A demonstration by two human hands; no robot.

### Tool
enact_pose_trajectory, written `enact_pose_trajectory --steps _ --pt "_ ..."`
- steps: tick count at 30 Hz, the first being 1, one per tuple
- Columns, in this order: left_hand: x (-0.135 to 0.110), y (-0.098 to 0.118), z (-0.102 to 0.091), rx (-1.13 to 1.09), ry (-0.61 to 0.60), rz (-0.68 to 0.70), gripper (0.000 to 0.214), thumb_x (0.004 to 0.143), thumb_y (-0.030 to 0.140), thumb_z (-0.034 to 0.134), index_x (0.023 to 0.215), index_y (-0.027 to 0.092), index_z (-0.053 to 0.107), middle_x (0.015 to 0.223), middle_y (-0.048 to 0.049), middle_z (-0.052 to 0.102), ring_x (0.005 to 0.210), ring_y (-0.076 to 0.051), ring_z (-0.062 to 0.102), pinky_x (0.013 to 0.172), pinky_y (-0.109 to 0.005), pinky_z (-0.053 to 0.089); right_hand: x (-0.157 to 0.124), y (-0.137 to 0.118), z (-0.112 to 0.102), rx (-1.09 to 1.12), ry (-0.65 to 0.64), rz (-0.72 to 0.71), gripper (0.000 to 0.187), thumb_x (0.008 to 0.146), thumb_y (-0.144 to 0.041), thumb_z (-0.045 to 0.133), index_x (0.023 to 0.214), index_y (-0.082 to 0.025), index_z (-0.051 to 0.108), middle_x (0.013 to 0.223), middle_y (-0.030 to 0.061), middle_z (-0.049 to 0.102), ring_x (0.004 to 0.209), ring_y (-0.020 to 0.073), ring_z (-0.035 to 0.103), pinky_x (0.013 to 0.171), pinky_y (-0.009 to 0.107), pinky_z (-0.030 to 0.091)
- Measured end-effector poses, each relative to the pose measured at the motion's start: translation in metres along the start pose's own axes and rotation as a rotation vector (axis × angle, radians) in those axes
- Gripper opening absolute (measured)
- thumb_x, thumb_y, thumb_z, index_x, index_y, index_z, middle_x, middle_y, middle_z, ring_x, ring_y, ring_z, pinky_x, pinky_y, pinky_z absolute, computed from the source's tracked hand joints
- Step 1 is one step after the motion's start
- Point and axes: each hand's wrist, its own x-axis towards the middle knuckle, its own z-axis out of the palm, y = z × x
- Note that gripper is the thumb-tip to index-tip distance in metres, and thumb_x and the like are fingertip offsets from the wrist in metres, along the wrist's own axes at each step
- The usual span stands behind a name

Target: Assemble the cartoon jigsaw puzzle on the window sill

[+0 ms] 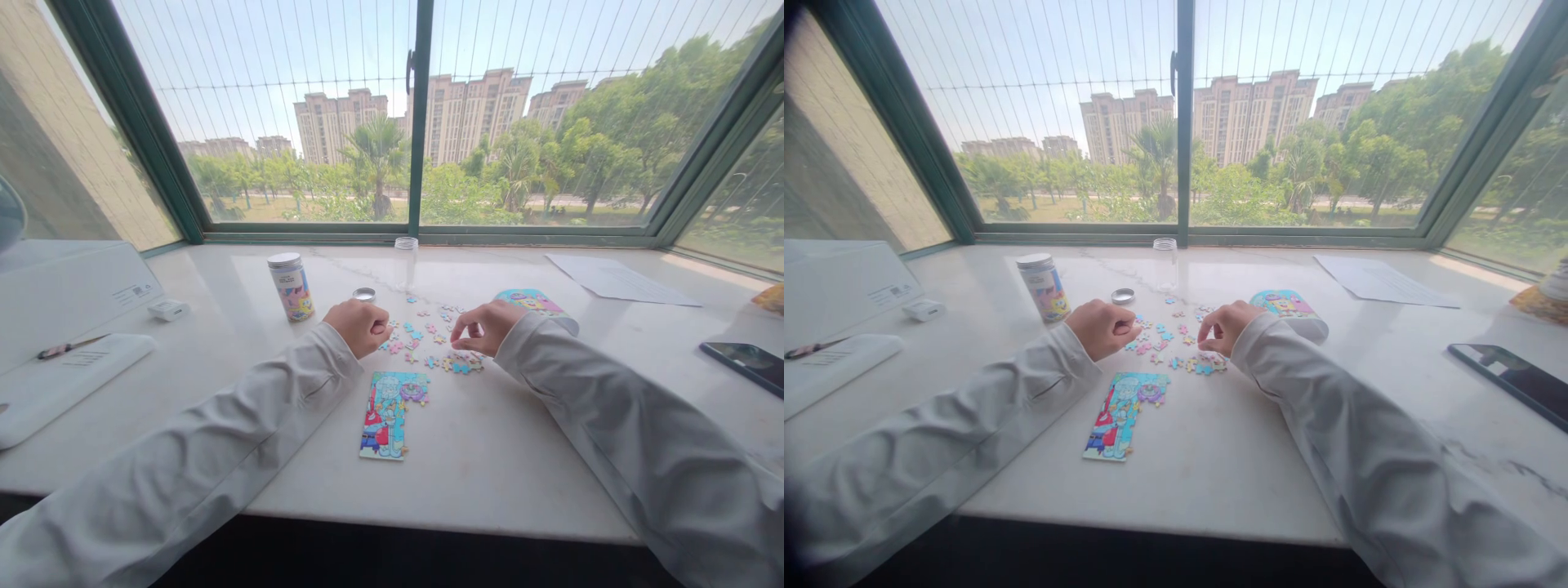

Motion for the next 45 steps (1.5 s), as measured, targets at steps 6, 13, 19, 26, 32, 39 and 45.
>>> enact_pose_trajectory --steps 6,13,19,26,32,39,45 --pt "-0.001 0.002 -0.002 0.009 -0.019 -0.016 0.034 0.077 0.037 0.051 0.054 0.019 0.034 0.053 0.0001 0.046 0.056 -0.015 0.042 0.055 -0.029 0.023 -0.001 0.007 -0.01 -0.043 0.018 0.044 0.019 0.077 -0.043 0.066 0.089 -0.032 0.075 0.072 -0.0028 0.068 0.063 0.0117 0.056 0.062 0.026 0.038" --pt "0.0 0.002 -0.002 0.021 -0.028 0.005 0.035 0.078 0.037 0.051 0.054 0.019 0.033 0.053 0.0002 0.044 0.055 -0.014 0.038 0.056 -0.029 0.023 0.0 0.013 -0.013 0.021 -0.121 0.017 0.028 0.069 -0.05 0.073 0.088 -0.03 0.077 0.076 -0.0016 0.067 0.065 0.0112 0.058 0.065 0.025 0.041" --pt "0.0 0.001 -0.001 0.022 -0.012 -0.002 0.036 0.078 0.037 0.051 0.054 0.019 0.032 0.053 0.0008 0.042 0.054 -0.014 0.036 0.056 -0.029 0.023 0.002 0.01 -0.004 0.05 -0.085 0.023 0.026 0.071 -0.053 0.071 0.084 -0.031 0.076 0.075 -0.0019 0.068 0.066 0.0121 0.057 0.063 0.025 0.039" --pt "0.0 -0.003 0.004 0.018 0.004 -0.005 0.036 0.078 0.039 0.051 0.054 0.019 0.032 0.051 0.0013 0.041 0.052 -0.014 0.033 0.055 -0.029 0.022 -0.002 0.016 -0.015 0.131 -0.123 -0.058 0.032 0.064 -0.053 0.075 0.084 -0.028 0.077 0.069 -0.0032 0.065 0.062 0.0111 0.057 0.065 0.025 0.041" --pt "0.0 -0.003 0.005 0.011 0.01 -0.008 0.037 0.078 0.04 0.05 0.053 0.019 0.031 0.051 0.0015 0.042 0.052 -0.013 0.031 0.055 -0.029 0.023 -0.006 0.023 -0.015 0.136 -0.26 -0.049 0.031 0.058 -0.049 0.08 0.083 -0.031 0.078 0.068 -0.004 0.065 0.064 0.0123 0.06 0.065 0.025 0.042" --pt "-0.001 -0.002 0.003 0.015 0.007 0.001 0.037 0.078 0.04 0.051 0.054 0.019 0.031 0.051 0.0017 0.041 0.052 -0.013 0.03 0.055 -0.029 0.024 -0.009 0.016 -0.022 0.142 -0.189 -0.044 0.03 0.062 -0.051 0.077 0.083 -0.03 0.078 0.065 -0.0035 0.064 0.062 0.0117 0.057 0.064 0.024 0.04" --pt "0.0 -0.003 0.004 0.016 0.0 -0.002 0.037 0.078 0.04 0.051 0.053 0.019 0.032 0.051 0.0017 0.042 0.052 -0.014 0.031 0.055 -0.029 0.023 -0.005 0.0 -0.011 0.161 -0.189 -0.103 0.031 0.065 -0.051 0.076 0.086 -0.028 0.078 0.065 -0.0025 0.063 0.06 0.0099 0.054 0.061 0.022 0.038"
